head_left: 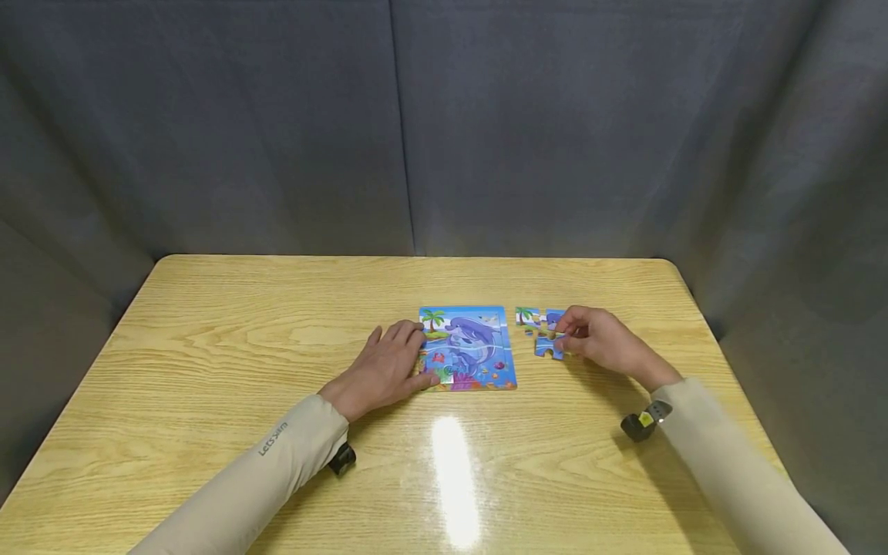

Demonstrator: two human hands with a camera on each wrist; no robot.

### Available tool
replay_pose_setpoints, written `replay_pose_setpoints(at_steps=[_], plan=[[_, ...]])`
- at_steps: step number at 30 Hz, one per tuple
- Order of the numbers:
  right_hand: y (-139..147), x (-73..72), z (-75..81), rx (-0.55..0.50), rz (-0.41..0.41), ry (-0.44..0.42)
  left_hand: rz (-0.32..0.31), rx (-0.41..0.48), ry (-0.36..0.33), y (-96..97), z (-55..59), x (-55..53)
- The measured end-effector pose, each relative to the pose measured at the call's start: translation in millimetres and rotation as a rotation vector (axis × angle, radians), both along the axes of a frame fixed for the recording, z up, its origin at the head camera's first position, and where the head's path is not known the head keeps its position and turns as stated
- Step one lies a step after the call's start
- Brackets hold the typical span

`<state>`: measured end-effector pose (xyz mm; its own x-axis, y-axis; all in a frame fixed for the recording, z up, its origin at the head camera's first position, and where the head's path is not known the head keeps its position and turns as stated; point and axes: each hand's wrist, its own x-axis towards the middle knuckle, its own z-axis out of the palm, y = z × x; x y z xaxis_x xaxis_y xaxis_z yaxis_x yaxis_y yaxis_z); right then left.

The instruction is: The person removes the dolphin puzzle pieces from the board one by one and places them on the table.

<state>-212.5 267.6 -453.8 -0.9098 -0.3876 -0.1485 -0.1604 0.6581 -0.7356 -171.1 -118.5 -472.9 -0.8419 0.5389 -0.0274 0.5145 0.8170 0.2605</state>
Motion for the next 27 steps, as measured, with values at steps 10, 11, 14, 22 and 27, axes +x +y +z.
replay_pose_setpoints(at_steps=[10, 11, 14, 22, 27], plan=[[-12, 0.0, -5.1, 0.063, 0.011, 0.051, 0.009, -0.006, -0.016, 1.0, 1.3, -0.4], [-13, 0.2, -5.2, 0.06, 0.015, 0.051, 0.011, -0.009, -0.02, 1.1, 0.9, -0.7], [-16, 0.6, -6.9, 0.045, 0.03, 0.044, 0.018, -0.012, -0.031, 1.1, 0.3, -1.2], [-22, -0.3, -11.0, 0.075, 0.026, 0.038, 0.015, -0.009, -0.024, 0.8, -1.5, -1.5], [-24, -0.2, -11.6, 0.092, 0.034, 0.06, 0.016, -0.009, -0.023, 0.2, -1.8, -1.5]])
